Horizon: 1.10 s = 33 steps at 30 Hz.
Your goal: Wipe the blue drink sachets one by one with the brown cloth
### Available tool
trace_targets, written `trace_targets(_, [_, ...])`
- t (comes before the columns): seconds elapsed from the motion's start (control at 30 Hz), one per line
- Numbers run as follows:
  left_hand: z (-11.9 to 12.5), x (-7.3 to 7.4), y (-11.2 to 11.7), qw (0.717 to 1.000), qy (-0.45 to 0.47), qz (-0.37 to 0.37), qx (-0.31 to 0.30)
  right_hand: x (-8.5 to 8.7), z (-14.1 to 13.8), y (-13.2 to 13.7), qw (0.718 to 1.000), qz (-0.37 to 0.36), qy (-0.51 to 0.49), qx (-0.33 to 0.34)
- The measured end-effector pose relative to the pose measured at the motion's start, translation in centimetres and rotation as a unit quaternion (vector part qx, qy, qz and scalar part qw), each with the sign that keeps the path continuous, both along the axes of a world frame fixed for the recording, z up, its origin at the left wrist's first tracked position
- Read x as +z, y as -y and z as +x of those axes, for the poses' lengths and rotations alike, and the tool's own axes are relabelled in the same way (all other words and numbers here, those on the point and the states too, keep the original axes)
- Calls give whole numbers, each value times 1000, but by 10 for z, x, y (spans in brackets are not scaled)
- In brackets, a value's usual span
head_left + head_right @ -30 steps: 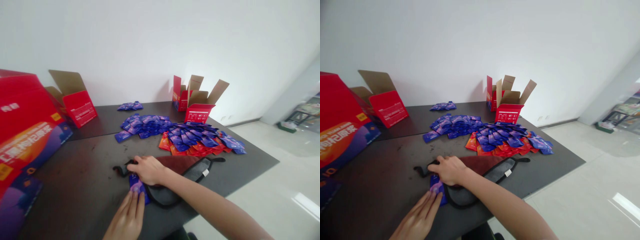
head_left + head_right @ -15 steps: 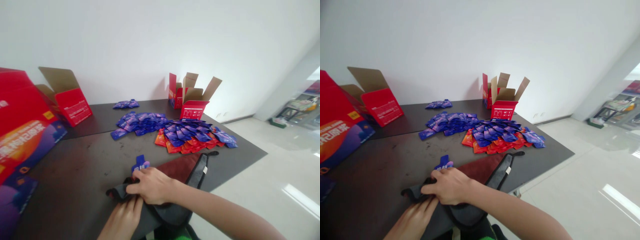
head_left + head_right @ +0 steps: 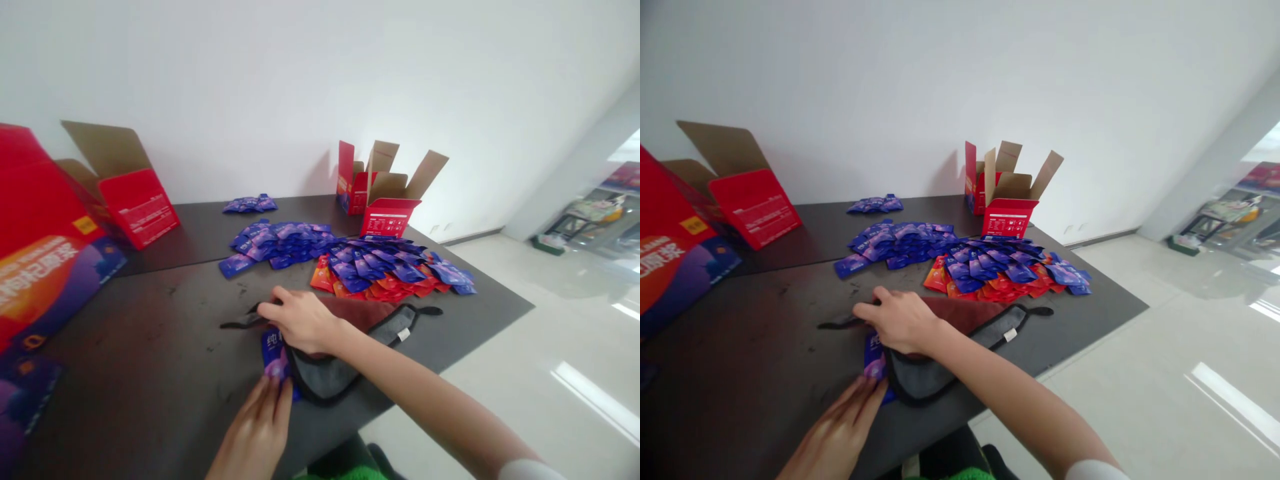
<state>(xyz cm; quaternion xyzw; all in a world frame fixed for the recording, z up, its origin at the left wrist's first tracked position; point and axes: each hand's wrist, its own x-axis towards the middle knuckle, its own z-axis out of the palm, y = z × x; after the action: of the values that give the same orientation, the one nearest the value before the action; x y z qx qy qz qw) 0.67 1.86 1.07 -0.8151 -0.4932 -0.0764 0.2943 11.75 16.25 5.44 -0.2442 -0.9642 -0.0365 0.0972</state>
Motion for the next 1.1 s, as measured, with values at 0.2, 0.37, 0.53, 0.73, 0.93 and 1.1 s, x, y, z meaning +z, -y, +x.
trace_targets(0.2, [5,1,3,996,-7,-75,39,-8,25,52,996,-11,0,89])
trace_targets(0.37, [0,-3,-6,999,-41,-30,15,-30,9,31,996,-14,24,86])
trace_targets(0.53, [3,5,-21,996,-68,29,40,-34,-7,-10,999,-1,18,27])
trace_targets(0.73, [-8,6,-16,999,-26,27,0,-27,3,-20,999,14,-12,-31])
trace_targets(0.93, [-43,44,-23,998,0,60,26,-27,72,38,981,93,-171,-21])
trace_targets(1.1, [-42,113,-88,970,122,85,190,-33,104,58,942,153,-298,-3])
